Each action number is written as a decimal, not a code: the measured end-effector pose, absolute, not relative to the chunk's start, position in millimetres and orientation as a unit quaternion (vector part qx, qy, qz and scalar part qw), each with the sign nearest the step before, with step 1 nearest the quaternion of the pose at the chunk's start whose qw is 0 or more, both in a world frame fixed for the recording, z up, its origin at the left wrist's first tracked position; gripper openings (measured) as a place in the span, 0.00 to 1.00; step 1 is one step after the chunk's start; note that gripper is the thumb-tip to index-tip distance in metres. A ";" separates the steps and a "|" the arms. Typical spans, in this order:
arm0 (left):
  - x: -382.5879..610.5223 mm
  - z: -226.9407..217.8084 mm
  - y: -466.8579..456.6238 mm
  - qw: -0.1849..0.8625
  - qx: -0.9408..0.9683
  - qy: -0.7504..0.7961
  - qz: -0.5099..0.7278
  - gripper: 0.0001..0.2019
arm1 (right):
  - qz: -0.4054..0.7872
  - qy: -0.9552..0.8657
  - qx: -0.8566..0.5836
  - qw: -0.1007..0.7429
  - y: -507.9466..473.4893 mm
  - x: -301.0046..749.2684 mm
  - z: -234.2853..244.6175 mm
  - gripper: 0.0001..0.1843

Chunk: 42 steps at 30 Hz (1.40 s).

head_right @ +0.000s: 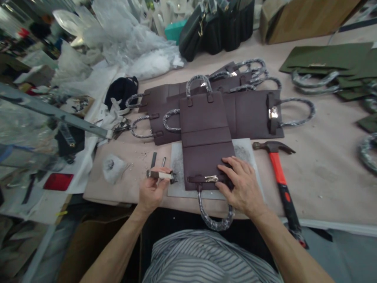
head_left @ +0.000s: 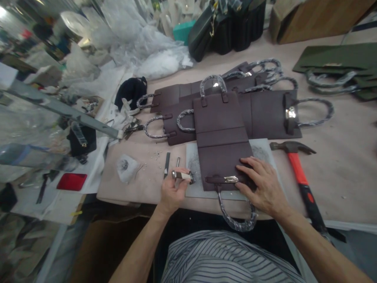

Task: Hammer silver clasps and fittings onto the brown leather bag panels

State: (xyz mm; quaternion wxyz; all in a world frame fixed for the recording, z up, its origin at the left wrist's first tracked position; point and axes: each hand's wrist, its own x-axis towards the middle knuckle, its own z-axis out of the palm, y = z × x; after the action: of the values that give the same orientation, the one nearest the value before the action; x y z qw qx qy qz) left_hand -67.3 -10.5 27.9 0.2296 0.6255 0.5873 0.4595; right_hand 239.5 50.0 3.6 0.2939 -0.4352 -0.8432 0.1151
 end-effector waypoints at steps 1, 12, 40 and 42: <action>-67.0 26.6 -12.1 0.216 0.635 0.579 0.464 0.04 | 0.117 -0.843 -0.436 0.292 50.0 239.4 3.9 0.22; -60.9 13.1 -17.3 0.268 0.606 0.544 0.515 0.07 | 0.123 -0.843 -0.442 0.282 49.8 239.1 3.5 0.21; -13.5 4.7 -11.9 0.232 0.651 0.492 0.529 0.06 | 0.131 -0.836 -0.449 0.288 48.4 238.7 3.6 0.22; -10.4 3.0 -11.9 0.222 0.643 0.496 0.540 0.06 | 0.129 -0.835 -0.449 0.290 48.4 238.6 3.4 0.22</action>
State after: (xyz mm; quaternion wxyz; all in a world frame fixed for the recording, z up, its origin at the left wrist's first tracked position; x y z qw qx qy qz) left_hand -10.4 -11.9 3.0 0.2218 0.6429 0.4956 0.5402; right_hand 238.6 48.4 3.4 0.2901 -0.4487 -0.8354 0.1288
